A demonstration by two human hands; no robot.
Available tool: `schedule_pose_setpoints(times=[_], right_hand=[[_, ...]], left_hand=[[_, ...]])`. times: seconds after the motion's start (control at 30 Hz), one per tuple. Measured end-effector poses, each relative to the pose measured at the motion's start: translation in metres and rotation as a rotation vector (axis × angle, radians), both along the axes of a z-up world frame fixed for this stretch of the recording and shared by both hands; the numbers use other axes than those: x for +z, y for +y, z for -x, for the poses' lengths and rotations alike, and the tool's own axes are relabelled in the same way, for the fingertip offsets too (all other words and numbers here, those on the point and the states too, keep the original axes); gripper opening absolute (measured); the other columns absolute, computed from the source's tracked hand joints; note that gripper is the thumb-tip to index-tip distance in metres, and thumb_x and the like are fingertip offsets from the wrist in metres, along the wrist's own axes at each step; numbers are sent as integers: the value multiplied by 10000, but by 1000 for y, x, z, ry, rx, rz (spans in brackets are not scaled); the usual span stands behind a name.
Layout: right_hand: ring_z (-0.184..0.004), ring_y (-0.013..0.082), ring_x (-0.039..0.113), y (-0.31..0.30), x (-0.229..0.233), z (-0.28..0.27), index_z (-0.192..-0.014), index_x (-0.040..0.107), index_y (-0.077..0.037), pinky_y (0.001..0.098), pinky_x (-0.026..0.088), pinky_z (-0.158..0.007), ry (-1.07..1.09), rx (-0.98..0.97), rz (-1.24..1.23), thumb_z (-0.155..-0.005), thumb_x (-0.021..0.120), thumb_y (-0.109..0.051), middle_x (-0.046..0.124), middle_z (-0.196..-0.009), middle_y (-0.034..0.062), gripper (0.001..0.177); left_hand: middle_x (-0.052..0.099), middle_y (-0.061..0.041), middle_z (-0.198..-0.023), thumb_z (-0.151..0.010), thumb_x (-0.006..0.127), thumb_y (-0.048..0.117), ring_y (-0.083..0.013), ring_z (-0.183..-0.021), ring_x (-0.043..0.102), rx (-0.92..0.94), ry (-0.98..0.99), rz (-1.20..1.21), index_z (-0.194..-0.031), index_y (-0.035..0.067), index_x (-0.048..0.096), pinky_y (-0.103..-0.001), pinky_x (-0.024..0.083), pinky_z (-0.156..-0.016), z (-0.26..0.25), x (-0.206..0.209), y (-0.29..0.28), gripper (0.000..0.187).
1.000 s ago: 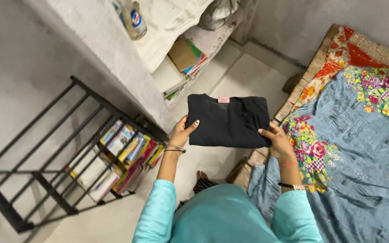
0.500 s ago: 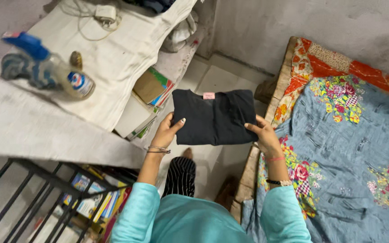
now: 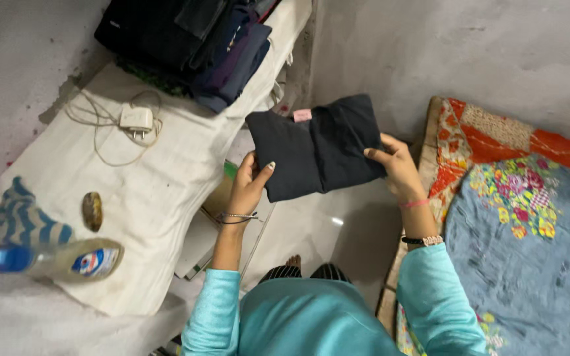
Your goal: The person picks up several folded items of clothing from a bed and places them onto a shelf one by one.
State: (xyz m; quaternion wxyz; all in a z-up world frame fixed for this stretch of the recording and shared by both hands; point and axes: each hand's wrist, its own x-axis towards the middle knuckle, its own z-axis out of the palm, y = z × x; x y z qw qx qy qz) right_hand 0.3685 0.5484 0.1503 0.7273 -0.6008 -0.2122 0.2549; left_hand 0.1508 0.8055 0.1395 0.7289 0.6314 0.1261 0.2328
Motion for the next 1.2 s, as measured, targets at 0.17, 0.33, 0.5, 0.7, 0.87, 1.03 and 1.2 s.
schedule_pose_setpoints(times=[0.17, 0.33, 0.5, 0.7, 0.87, 1.03, 1.2], right_hand=[[-953, 145, 690, 55, 29, -77, -1207, 699, 42, 280, 561, -894, 16, 32, -72, -867, 637, 97, 737, -1100, 62, 351], [-964, 155, 690, 118, 61, -174, -1200, 696, 44, 291, 571, -897, -11, 137, -125, -881, 642, 84, 735, -1101, 67, 326], [-1003, 148, 683, 185, 105, -268, -1249, 699, 48, 267, 555, -920, -100, 281, -174, -902, 623, 77, 730, -1137, 71, 356], [-1018, 153, 697, 278, 146, -356, -1277, 684, 62, 270, 568, -942, -125, 473, -215, -921, 618, 80, 730, -1164, 88, 363], [-1048, 161, 722, 357, 158, -397, -1299, 677, 40, 266, 582, -980, -211, 594, -223, -900, 622, 57, 746, -1190, 94, 403], [-1055, 169, 705, 444, 139, -433, -1262, 706, 47, 278, 548, -986, -312, 637, -149, -917, 664, -6, 747, -1154, 86, 352], [-1130, 270, 649, 524, 96, -456, -1261, 640, 29, 345, 504, -973, -846, 363, 106, -921, 784, -177, 685, -1232, 154, 423]], left_hand=[[709, -54, -1121, -998, 665, 44, -85, -989, 645, 147, -111, -124, -1280, -43, 590, -238, 531, -891, -71, 29, 24, 305], [722, -55, -1035, -982, 680, 44, -65, -900, 639, 342, -172, -274, -1270, -50, 586, -223, 532, -799, -146, 65, 47, 317], [691, -86, -900, -990, 717, 61, -82, -784, 551, 557, -75, -400, -1170, -52, 639, -249, 486, -692, -214, 105, 72, 227], [697, -157, -962, -955, 735, 155, -281, -881, 656, 882, 83, -781, -1151, 13, 652, -383, 510, -811, -279, 133, 130, 256], [701, -189, -1073, -932, 725, 267, -367, -1040, 638, 1080, 327, -868, -1281, 54, 621, -497, 421, -955, -317, 123, 198, 421], [724, -171, -1080, -924, 723, 285, -340, -1079, 628, 1243, 502, -952, -1290, 44, 616, -514, 389, -962, -332, 125, 247, 451], [722, -161, -963, -903, 719, 321, -300, -1092, 601, 1243, 859, -1000, -1478, -41, 477, -510, 358, -963, -335, 137, 248, 721]])
